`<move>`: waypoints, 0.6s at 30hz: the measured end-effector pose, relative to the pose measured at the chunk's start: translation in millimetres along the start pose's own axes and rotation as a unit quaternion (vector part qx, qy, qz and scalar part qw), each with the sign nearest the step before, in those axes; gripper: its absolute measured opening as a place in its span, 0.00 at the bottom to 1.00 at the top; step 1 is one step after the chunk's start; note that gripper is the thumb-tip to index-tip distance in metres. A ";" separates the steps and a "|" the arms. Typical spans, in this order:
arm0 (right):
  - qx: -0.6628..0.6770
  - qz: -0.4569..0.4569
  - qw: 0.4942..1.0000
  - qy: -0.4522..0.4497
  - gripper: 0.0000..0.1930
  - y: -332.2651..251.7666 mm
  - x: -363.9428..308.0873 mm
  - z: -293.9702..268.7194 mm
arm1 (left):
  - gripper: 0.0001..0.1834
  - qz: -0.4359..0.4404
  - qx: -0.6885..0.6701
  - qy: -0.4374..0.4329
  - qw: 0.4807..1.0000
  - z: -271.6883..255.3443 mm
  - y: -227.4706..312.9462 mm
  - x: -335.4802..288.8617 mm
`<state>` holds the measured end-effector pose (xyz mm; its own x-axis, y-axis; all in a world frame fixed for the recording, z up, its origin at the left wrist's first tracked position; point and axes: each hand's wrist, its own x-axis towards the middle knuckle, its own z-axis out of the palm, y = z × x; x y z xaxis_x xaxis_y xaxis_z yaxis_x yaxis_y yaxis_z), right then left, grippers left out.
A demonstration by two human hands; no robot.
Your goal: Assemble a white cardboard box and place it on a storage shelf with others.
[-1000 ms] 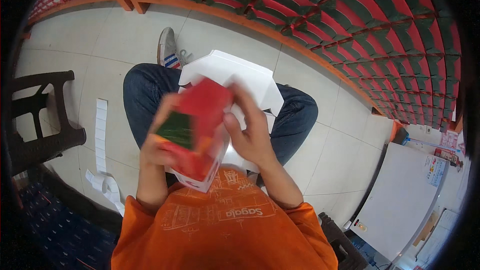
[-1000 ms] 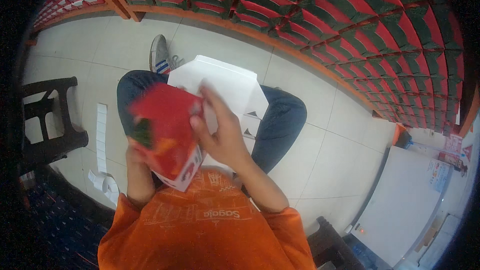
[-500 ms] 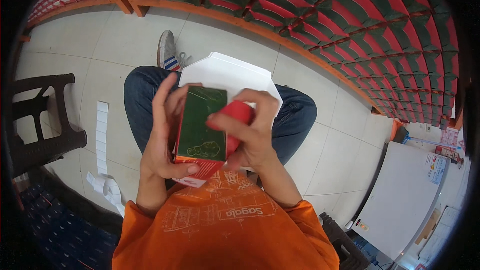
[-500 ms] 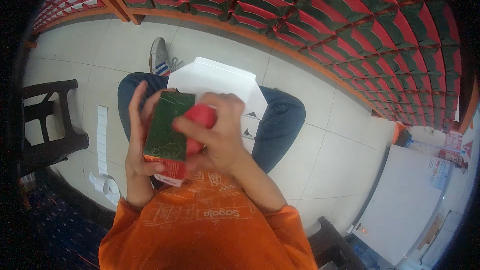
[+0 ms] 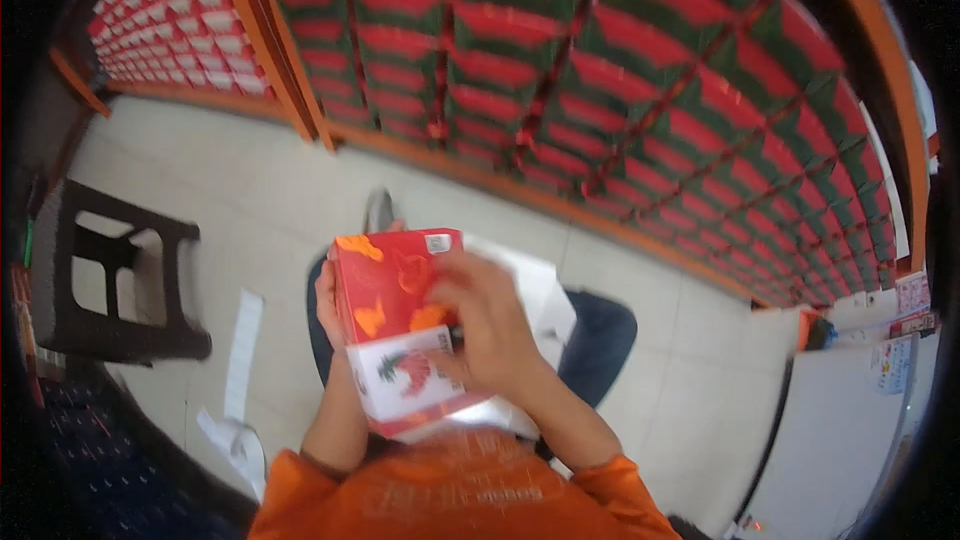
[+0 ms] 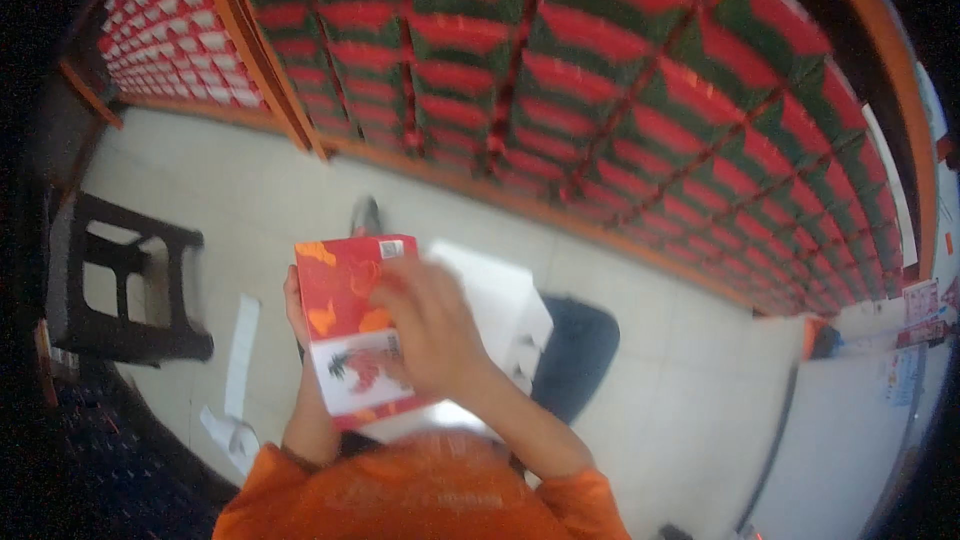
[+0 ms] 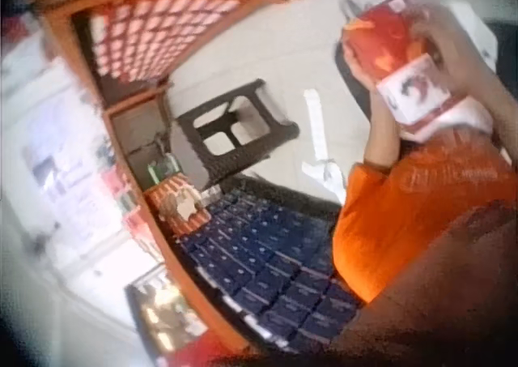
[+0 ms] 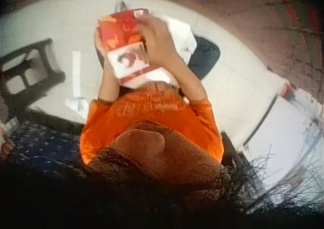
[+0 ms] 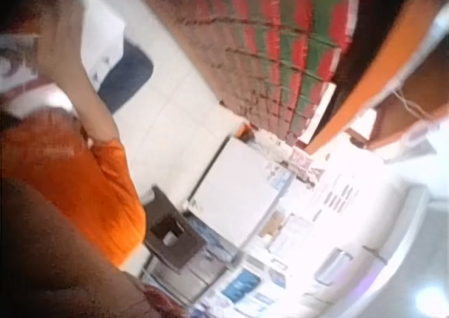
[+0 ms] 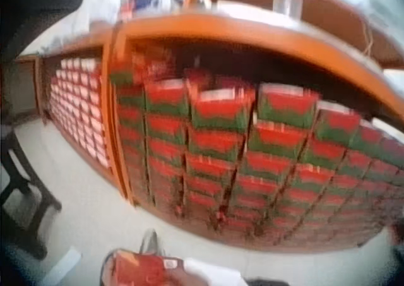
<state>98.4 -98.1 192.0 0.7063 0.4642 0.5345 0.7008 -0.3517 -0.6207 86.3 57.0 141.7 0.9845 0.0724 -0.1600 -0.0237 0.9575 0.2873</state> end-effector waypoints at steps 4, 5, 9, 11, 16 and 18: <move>-0.114 -0.143 0.970 -0.158 0.31 -36.8 30.1 -22.1 | 0.31 0.001 0.014 -0.119 0.993 18.2 51.9 33.2; -0.189 -0.200 0.956 -0.106 0.27 -38.9 44.1 -30.7 | 0.31 0.025 0.011 -0.135 0.990 30.0 61.1 39.7; -0.281 -0.311 0.904 0.082 0.24 -59.6 110.4 -81.0 | 0.37 0.182 0.201 -0.193 0.943 118.0 114.0 66.7; -0.361 -0.334 0.849 0.192 0.31 -63.5 154.2 -103.2 | 0.40 0.357 0.344 -0.179 0.850 167.3 147.6 95.3; -0.555 -0.245 0.763 0.225 0.34 -42.4 268.3 -96.6 | 0.53 0.691 0.698 -0.107 0.154 226.5 225.9 187.9; -0.561 -0.233 0.770 0.195 0.30 -29.3 301.1 -90.5 | 0.54 0.605 0.791 -0.083 0.039 231.0 235.6 215.1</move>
<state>299.6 -21.6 423.1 0.1757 0.5497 0.8167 0.3772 -0.8039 0.4599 332.6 233.7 393.2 0.4205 -0.3317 0.8445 -0.1592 -0.9433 -0.2913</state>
